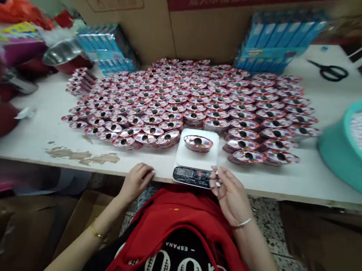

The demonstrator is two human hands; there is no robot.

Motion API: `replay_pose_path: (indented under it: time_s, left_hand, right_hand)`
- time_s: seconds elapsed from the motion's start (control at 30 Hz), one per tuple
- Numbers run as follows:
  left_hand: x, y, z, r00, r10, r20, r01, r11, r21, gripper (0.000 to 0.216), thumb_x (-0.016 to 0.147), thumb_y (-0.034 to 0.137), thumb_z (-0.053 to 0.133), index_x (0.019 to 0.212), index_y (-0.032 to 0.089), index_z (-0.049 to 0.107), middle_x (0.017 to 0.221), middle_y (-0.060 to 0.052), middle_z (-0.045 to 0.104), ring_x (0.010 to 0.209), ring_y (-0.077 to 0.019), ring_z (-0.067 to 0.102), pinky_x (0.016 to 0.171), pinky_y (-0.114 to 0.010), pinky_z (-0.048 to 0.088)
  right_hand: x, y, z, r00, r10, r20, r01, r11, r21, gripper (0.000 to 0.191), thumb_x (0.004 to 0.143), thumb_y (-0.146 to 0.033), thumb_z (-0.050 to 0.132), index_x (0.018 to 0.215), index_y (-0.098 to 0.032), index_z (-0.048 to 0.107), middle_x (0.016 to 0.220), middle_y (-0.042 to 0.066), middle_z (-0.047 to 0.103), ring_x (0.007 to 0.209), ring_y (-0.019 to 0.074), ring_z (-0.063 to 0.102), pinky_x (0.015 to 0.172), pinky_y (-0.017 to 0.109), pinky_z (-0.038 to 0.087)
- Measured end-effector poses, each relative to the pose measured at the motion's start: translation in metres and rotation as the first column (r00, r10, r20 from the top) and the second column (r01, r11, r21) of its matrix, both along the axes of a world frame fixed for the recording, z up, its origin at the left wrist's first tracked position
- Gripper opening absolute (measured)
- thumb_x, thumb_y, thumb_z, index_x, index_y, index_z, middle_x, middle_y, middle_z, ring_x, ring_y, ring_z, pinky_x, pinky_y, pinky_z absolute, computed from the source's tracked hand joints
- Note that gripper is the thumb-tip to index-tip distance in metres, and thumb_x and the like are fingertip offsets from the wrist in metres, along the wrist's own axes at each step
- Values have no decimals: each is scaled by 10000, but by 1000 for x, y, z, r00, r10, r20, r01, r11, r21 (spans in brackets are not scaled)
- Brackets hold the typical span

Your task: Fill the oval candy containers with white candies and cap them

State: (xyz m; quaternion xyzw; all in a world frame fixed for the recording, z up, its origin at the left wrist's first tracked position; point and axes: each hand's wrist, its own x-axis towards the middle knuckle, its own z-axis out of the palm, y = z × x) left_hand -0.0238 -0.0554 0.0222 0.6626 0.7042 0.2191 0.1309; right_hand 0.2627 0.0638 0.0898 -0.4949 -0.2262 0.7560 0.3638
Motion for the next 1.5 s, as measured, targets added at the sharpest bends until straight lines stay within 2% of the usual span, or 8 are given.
replay_pose_path:
  time_s: [0.13,0.27,0.43,0.57,0.83,1.07,1.37,1.5]
  left_hand:
    - [-1,18,6,999,-44,-3,44,999,6,124,920,268,462,857,212,553,813,-49,589,783,-190,561,719,-341,459]
    - [28,26,34,981,-74,180,48,989,143,40,902,212,503,869,207,524,785,-25,569,748,-157,541,671,-296,445]
    - [88,37,60,905,-410,113,367,887,282,121,872,164,548,989,198,548,855,-51,625,772,-158,552,677,-302,440]
    - [94,46,58,850,-526,35,500,826,260,214,876,189,548,1090,198,558,914,-70,646,796,-170,568,672,-311,434]
    - [54,97,60,980,-127,-152,175,918,356,504,865,358,593,1350,267,487,1276,-119,576,1178,-267,505,998,-423,336]
    - [64,118,53,961,-135,-242,207,931,300,624,870,490,549,1419,228,412,1460,-139,438,1366,-301,350,1100,-454,230]
    - [80,135,55,953,-236,-189,289,894,343,504,886,424,550,1350,240,476,1442,-120,466,1379,-260,362,1123,-459,230]
    - [71,134,53,971,-182,-156,228,900,372,499,891,402,544,1361,250,472,1448,-114,459,1383,-262,355,1118,-460,241]
  right_hand:
    - [-3,-4,4,1000,9,-28,-9,1000,16,331,664,-369,841,884,-161,705,748,12,561,580,72,444,449,155,349]
    - [-9,-13,-2,994,90,-59,-91,996,-22,324,678,-368,830,883,-151,703,766,21,593,573,68,469,452,155,333]
    - [-27,-28,-10,922,294,-254,-337,930,-148,353,681,-446,822,845,-160,697,688,15,603,553,87,505,475,169,357]
    - [-27,-31,-10,897,295,-329,-369,910,-192,320,701,-459,805,776,-174,679,639,-5,584,555,89,508,517,178,391]
    - [0,-15,-6,968,166,-190,-190,974,-119,329,712,-324,815,963,-146,697,847,58,636,659,93,546,537,165,409]
    - [12,-3,-7,987,124,-98,-130,990,-54,333,738,-380,797,952,-152,683,783,24,579,571,66,464,464,165,316]
    - [13,4,-3,994,105,-33,-106,994,-33,361,719,-413,794,936,-152,671,770,21,579,557,67,455,449,177,282]
    - [13,9,2,994,110,7,-110,994,27,350,743,-429,768,925,-149,659,742,4,553,531,59,431,438,178,249]
